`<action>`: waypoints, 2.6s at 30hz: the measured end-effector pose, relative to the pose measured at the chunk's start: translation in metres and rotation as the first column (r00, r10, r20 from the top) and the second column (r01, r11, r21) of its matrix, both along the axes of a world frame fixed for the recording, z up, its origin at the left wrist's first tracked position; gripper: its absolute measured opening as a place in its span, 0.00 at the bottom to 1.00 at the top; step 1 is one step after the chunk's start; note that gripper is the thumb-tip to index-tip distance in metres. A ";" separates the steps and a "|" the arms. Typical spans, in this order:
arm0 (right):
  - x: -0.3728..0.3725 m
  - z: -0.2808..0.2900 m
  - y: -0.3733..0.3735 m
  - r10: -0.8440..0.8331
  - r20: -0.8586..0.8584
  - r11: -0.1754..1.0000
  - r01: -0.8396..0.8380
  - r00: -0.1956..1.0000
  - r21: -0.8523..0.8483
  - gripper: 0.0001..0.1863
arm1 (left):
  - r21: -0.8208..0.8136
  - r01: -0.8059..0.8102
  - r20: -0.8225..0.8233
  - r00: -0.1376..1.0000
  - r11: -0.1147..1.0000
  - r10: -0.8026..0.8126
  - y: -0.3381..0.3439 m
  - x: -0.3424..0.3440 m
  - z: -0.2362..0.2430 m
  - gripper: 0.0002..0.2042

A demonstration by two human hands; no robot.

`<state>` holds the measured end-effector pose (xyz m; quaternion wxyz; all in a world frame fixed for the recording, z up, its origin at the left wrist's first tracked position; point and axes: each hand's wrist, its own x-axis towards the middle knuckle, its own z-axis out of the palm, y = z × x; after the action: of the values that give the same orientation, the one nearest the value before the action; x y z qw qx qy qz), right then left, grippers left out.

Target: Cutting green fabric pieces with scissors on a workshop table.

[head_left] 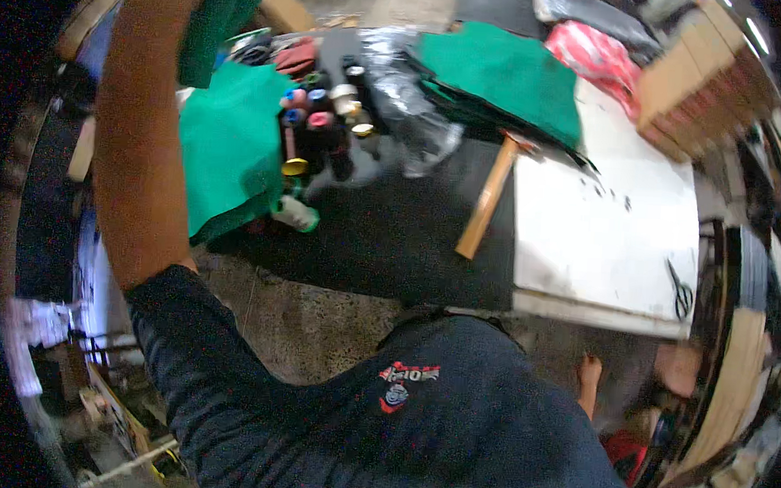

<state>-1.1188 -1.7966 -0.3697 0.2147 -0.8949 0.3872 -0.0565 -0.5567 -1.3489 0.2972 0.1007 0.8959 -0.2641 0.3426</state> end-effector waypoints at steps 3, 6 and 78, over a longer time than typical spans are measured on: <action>-0.036 -0.008 0.007 -0.431 0.096 0.866 0.382 0.897 0.323 0.17 | 0.047 0.252 -0.168 0.956 0.967 -0.241 -0.115 -0.050 -0.087 0.12; -0.002 0.073 0.033 -0.524 0.218 0.792 0.378 0.823 0.479 0.14 | 0.451 0.482 -0.105 0.864 0.751 -0.492 -0.193 -0.106 -0.218 0.13; 0.080 0.189 -0.179 0.092 0.293 0.992 -0.113 0.952 0.057 0.17 | -0.265 -0.929 -0.384 -0.144 0.259 -0.912 -0.418 -0.386 -0.507 0.06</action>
<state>-1.0387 -1.9757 -0.1809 0.3043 -0.8874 0.3063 -0.1617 -0.9432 -1.7671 -0.2094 0.7631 0.4173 0.2372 -0.4328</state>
